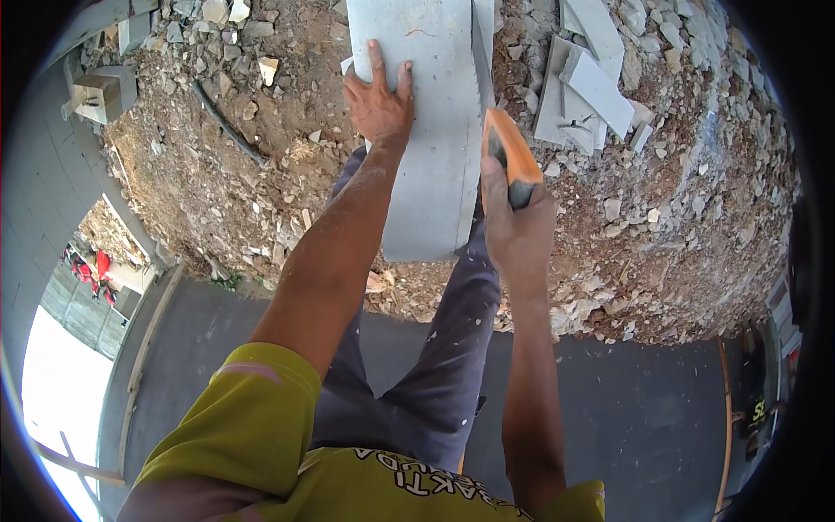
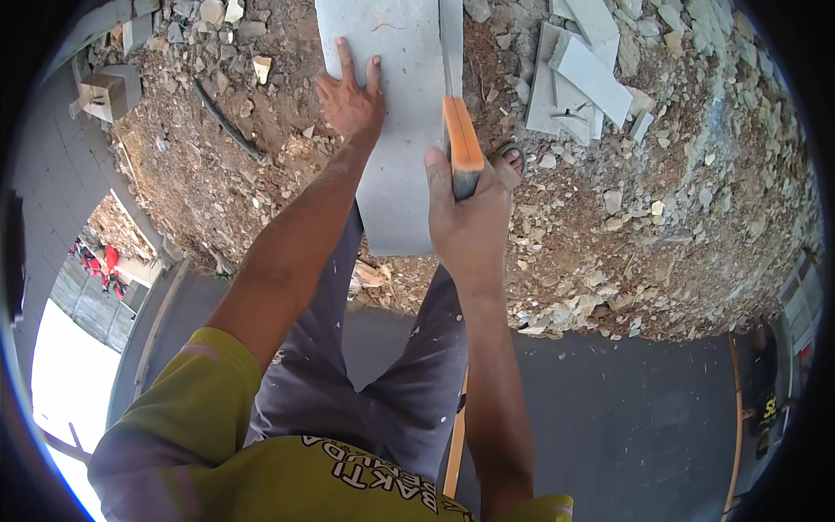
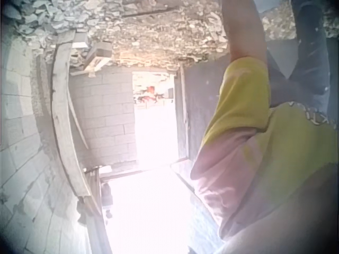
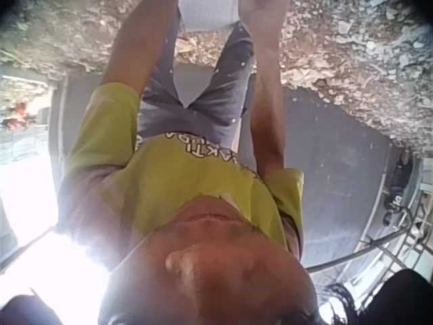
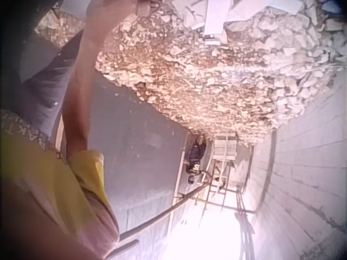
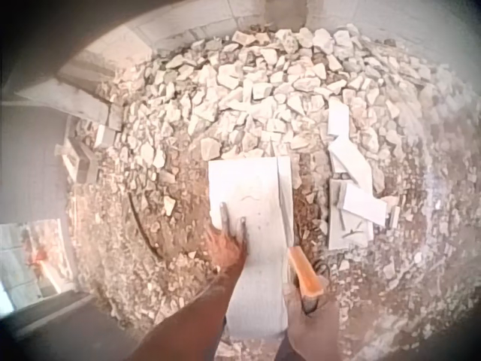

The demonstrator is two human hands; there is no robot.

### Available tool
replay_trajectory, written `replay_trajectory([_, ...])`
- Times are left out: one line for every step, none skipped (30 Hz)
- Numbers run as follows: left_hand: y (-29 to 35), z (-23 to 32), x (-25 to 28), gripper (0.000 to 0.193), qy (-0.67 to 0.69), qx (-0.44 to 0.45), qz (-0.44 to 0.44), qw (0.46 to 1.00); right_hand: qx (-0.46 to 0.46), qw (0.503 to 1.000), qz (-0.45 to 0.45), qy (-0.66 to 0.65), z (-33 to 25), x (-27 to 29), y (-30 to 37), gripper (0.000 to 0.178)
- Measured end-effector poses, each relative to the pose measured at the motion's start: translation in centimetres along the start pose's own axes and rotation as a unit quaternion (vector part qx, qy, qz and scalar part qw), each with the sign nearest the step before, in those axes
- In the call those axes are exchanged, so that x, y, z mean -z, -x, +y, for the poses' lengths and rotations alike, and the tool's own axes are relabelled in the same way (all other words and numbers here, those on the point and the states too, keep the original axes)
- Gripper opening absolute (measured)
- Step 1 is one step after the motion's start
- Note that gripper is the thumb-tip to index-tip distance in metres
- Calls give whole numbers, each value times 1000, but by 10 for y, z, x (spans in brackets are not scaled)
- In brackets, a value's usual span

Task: The person uses a hand saw to cut through a lightweight concrete brick, holding the brick steady with one hand while reciprocating the saw with the other.

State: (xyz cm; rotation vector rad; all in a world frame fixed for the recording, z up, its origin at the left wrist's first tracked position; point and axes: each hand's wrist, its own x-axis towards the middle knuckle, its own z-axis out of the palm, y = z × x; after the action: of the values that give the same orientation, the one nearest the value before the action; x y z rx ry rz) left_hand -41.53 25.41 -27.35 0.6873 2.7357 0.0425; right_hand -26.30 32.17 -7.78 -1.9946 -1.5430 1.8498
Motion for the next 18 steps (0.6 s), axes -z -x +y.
replay_trajectory([-6,-13,3,70,-9,4,8,1000,-41,999,-23,8,0,0,38,27])
replay_trajectory([-8,-15,2,69,-17,-6,23,1000,-42,999,13,-20,2,8,82,20])
replay_trajectory([-7,-11,-1,69,-21,-15,33,999,-79,996,24,-22,4,23,121,20])
replay_trajectory([-5,-6,-2,69,-15,-12,25,999,-82,996,27,-13,-4,30,123,20])
replay_trajectory([-8,-13,1,68,-20,-25,35,999,-96,995,11,-15,-17,34,125,20])
replay_trajectory([-8,-19,3,67,-26,-38,45,998,-110,994,-7,-18,-26,36,126,20])
replay_trajectory([-6,-19,5,67,-25,-36,47,998,-109,994,-6,-10,-34,35,107,21])
replay_trajectory([-4,-14,2,67,-26,-37,41,998,-102,995,1,-2,-38,32,70,22])
replay_trajectory([-6,-8,-1,66,-29,-39,35,998,-84,995,-6,62,-36,26,24,24])
replay_trajectory([-4,-1,-8,66,-16,-61,67,996,-72,988,-12,133,-34,24,-12,26])
replay_trajectory([2,8,-12,66,-9,-58,58,997,-77,987,-8,142,-40,24,-24,26])
replay_trajectory([1,5,-11,66,3,-45,48,998,-47,993,-7,111,-49,15,-33,27])
replay_trajectory([3,0,-9,65,15,-32,37,999,-16,997,-4,81,-52,9,-34,28])
replay_trajectory([-4,-17,-7,65,12,-23,47,999,-35,997,-10,69,-50,7,-5,27])
replay_trajectory([-13,-21,-6,65,14,-26,57,998,-50,997,-4,62,-49,19,40,26])
replay_trajectory([-15,-19,-7,64,6,-43,85,995,-70,997,19,32,-54,32,72,25])
replay_trajectory([-9,-21,-5,64,-10,-54,105,993,-98,995,34,5,-62,38,91,24])
replay_trajectory([-9,-20,-5,64,0,-58,98,993,-100,994,32,11,-65,39,86,24])
